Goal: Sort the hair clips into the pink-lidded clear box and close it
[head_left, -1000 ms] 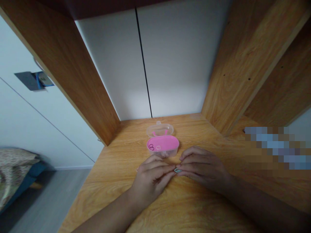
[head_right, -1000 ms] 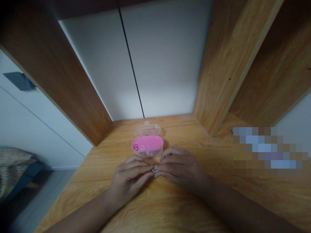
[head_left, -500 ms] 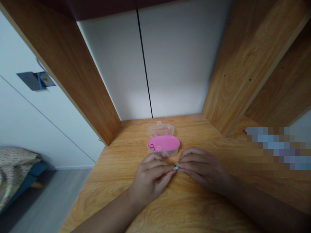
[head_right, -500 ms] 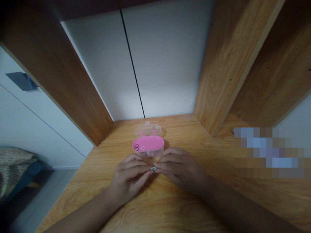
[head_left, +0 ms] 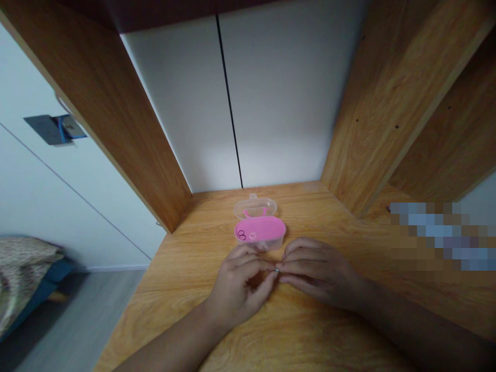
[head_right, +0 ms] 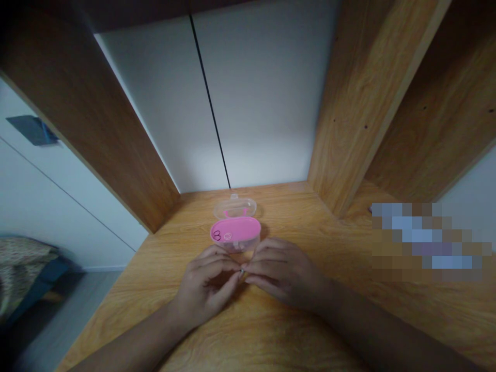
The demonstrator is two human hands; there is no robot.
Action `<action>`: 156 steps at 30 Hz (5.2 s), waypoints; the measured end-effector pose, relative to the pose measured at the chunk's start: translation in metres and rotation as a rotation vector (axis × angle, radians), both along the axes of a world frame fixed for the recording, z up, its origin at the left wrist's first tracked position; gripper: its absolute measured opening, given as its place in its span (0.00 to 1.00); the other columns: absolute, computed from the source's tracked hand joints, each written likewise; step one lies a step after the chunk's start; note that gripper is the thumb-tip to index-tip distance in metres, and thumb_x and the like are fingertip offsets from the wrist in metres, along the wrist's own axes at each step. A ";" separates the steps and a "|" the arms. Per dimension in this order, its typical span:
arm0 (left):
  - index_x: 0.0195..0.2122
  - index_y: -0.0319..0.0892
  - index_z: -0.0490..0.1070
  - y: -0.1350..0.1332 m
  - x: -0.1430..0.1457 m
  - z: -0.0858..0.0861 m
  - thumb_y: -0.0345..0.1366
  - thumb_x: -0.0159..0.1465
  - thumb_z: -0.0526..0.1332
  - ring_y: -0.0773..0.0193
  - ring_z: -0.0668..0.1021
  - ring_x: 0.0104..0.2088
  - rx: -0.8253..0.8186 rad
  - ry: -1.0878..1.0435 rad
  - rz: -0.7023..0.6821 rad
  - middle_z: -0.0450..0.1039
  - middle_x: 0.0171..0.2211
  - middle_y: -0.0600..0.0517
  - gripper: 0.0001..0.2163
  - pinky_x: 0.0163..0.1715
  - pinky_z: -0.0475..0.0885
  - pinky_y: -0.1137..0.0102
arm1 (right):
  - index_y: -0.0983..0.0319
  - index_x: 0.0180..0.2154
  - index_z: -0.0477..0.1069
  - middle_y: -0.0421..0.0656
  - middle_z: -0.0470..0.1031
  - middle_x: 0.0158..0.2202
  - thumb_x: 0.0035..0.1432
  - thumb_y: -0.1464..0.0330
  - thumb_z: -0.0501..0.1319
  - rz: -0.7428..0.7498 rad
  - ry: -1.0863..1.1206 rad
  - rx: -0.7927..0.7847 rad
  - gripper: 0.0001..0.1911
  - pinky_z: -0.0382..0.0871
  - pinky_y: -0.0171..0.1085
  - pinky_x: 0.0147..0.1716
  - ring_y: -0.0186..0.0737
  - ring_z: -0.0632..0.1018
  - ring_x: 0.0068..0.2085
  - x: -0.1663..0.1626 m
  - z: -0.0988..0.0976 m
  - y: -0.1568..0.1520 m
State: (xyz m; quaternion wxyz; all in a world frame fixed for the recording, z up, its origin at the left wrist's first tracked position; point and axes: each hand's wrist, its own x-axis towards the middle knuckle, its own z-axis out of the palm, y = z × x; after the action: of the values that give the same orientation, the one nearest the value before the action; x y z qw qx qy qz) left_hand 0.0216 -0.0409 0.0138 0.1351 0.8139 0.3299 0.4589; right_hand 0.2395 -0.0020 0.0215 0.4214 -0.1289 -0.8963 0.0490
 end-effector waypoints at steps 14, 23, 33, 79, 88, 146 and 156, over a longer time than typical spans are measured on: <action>0.34 0.41 0.78 0.000 0.002 0.004 0.30 0.61 0.63 0.59 0.77 0.34 -0.091 -0.053 -0.011 0.78 0.29 0.48 0.04 0.37 0.73 0.65 | 0.61 0.43 0.74 0.41 0.80 0.34 0.62 0.71 0.63 -0.018 0.013 0.022 0.07 0.74 0.36 0.35 0.36 0.77 0.35 0.000 0.001 -0.001; 0.32 0.40 0.79 0.001 0.003 0.006 0.31 0.61 0.64 0.61 0.76 0.33 -0.122 -0.066 -0.036 0.78 0.27 0.48 0.04 0.39 0.73 0.64 | 0.59 0.39 0.73 0.40 0.80 0.31 0.63 0.71 0.62 0.010 0.002 -0.038 0.03 0.72 0.36 0.36 0.35 0.77 0.34 -0.001 0.005 -0.002; 0.35 0.42 0.79 0.000 0.003 0.004 0.29 0.61 0.64 0.61 0.76 0.32 -0.088 -0.069 -0.028 0.80 0.29 0.49 0.04 0.36 0.72 0.65 | 0.59 0.38 0.74 0.39 0.80 0.31 0.63 0.69 0.63 0.023 -0.004 -0.058 0.01 0.72 0.35 0.37 0.35 0.78 0.35 0.003 0.002 0.002; 0.34 0.42 0.77 0.002 0.001 0.000 0.28 0.59 0.65 0.60 0.75 0.33 0.037 -0.035 -0.013 0.78 0.29 0.49 0.03 0.34 0.72 0.64 | 0.60 0.47 0.72 0.43 0.79 0.35 0.62 0.73 0.63 0.015 0.022 -0.096 0.11 0.74 0.33 0.36 0.35 0.78 0.36 0.000 -0.003 -0.001; 0.33 0.40 0.77 0.000 0.003 0.005 0.29 0.62 0.63 0.61 0.75 0.32 0.003 -0.008 -0.050 0.76 0.27 0.48 0.03 0.37 0.72 0.64 | 0.60 0.42 0.74 0.42 0.81 0.36 0.62 0.74 0.62 0.050 -0.022 -0.069 0.06 0.73 0.35 0.37 0.35 0.78 0.36 0.001 -0.004 -0.001; 0.40 0.46 0.80 0.008 -0.002 -0.002 0.33 0.62 0.67 0.61 0.77 0.34 0.116 -0.011 -0.050 0.82 0.32 0.52 0.06 0.37 0.73 0.64 | 0.59 0.39 0.75 0.41 0.78 0.30 0.61 0.66 0.66 -0.012 0.021 -0.088 0.05 0.71 0.35 0.33 0.35 0.76 0.33 0.004 -0.002 0.002; 0.38 0.44 0.78 0.007 -0.001 -0.002 0.30 0.61 0.67 0.60 0.76 0.35 0.087 0.024 -0.051 0.81 0.31 0.52 0.04 0.38 0.72 0.64 | 0.59 0.37 0.76 0.41 0.78 0.29 0.61 0.67 0.66 -0.002 0.026 -0.100 0.03 0.72 0.35 0.32 0.36 0.77 0.32 0.002 -0.004 0.003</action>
State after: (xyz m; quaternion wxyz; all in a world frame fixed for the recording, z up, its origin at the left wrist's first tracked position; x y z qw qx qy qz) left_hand 0.0202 -0.0337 0.0119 0.1072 0.8326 0.2906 0.4592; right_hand 0.2419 0.0012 0.0172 0.4261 -0.1502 -0.8871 0.0949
